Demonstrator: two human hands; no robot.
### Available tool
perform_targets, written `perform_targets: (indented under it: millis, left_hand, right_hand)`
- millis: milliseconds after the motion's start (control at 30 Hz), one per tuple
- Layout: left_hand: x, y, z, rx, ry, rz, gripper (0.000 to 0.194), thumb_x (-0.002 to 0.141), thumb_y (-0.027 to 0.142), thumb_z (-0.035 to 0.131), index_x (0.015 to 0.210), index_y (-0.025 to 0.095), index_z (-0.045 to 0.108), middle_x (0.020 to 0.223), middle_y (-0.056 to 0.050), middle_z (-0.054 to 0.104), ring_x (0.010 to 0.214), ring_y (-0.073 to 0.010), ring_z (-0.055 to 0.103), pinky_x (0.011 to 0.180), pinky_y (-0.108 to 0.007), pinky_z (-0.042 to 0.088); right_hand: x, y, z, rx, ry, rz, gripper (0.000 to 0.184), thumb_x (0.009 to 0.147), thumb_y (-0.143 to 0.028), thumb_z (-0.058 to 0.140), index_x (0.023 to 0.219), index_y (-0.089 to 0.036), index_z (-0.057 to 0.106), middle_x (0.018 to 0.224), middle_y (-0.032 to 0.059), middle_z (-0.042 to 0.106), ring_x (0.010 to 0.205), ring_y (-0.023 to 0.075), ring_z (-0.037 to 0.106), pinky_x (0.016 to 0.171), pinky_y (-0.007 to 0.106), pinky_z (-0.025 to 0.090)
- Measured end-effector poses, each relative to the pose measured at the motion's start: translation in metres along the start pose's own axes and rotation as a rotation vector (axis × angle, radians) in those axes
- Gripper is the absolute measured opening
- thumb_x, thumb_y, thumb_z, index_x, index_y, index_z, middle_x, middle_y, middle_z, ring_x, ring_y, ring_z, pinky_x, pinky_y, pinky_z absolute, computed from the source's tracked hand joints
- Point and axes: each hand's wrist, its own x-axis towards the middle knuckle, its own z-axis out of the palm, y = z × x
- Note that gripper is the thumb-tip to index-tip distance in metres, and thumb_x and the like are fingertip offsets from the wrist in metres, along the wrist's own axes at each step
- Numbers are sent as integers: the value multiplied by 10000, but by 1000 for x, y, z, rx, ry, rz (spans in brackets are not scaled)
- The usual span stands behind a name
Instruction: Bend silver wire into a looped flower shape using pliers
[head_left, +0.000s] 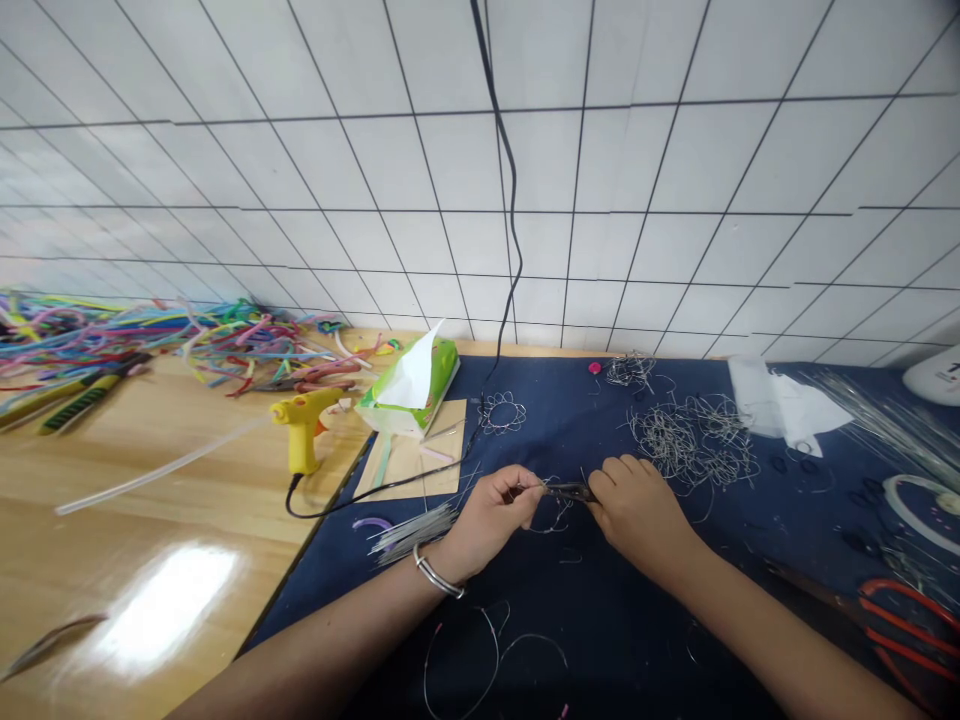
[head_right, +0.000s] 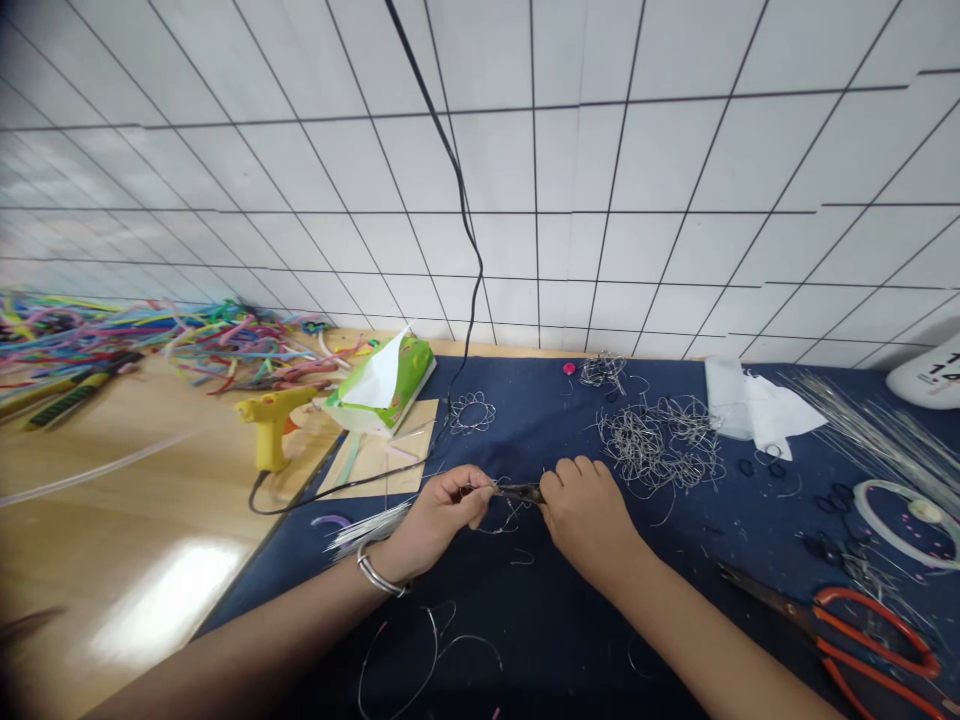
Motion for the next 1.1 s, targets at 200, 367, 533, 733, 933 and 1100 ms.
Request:
perform_targets:
  millis: [200,367,533,733,933,1100]
  left_hand:
    - [-1,0,1,-5,8,-11,203,791,343,518,782,141,536,509,52,448,482,-69,372,517,-205,300]
    - [-1,-1,2,-34,21,-15,185,797,326,510,786,143,537,503,56,445,474,-65,361,514,-201,292]
    - [-1,-2,2,-41,17,-7,183,798,325,510,777,145,532,503,59,440,471,-64,358,513,-202,291]
    - [0,2,1,-71,-31,-20,190,798,320,515,746,137,530,497,54,446,473,-62,360,527,-207,297]
    - [1,1,1,-152,-51,-30,175,792,304,529,741,136,534,516,45,460,481,-63,377,545,-213,305]
    - [0,-4,0,-187,-45,-43,175,807,298,516,744,137,541,548,30,484,501,-70,404,563,-221,315]
  right_hand:
    - [-1,0,3,-17,25,-13,110,778,-225,503,677,-180,499,678,28,469,674,152,375,621,285,222]
    - [-2,-1,4,-54,32,-14,101,776,-184,482,677,-179,506,652,27,466,658,149,382,603,286,214]
    - [-2,-1,6,-64,25,-9,131,780,-156,458,658,-180,499,634,23,473,632,139,391,584,280,218]
    - [-2,0,6,76,-114,25,125,801,-241,496,691,-183,512,672,2,520,628,115,452,568,245,268]
    - [-3,4,5,211,-255,52,228,837,-351,459,685,-191,517,665,-21,544,596,90,497,541,220,293]
    - [-1,6,2,198,-294,73,258,837,-387,442,688,-193,525,672,-16,557,585,98,506,528,225,291]
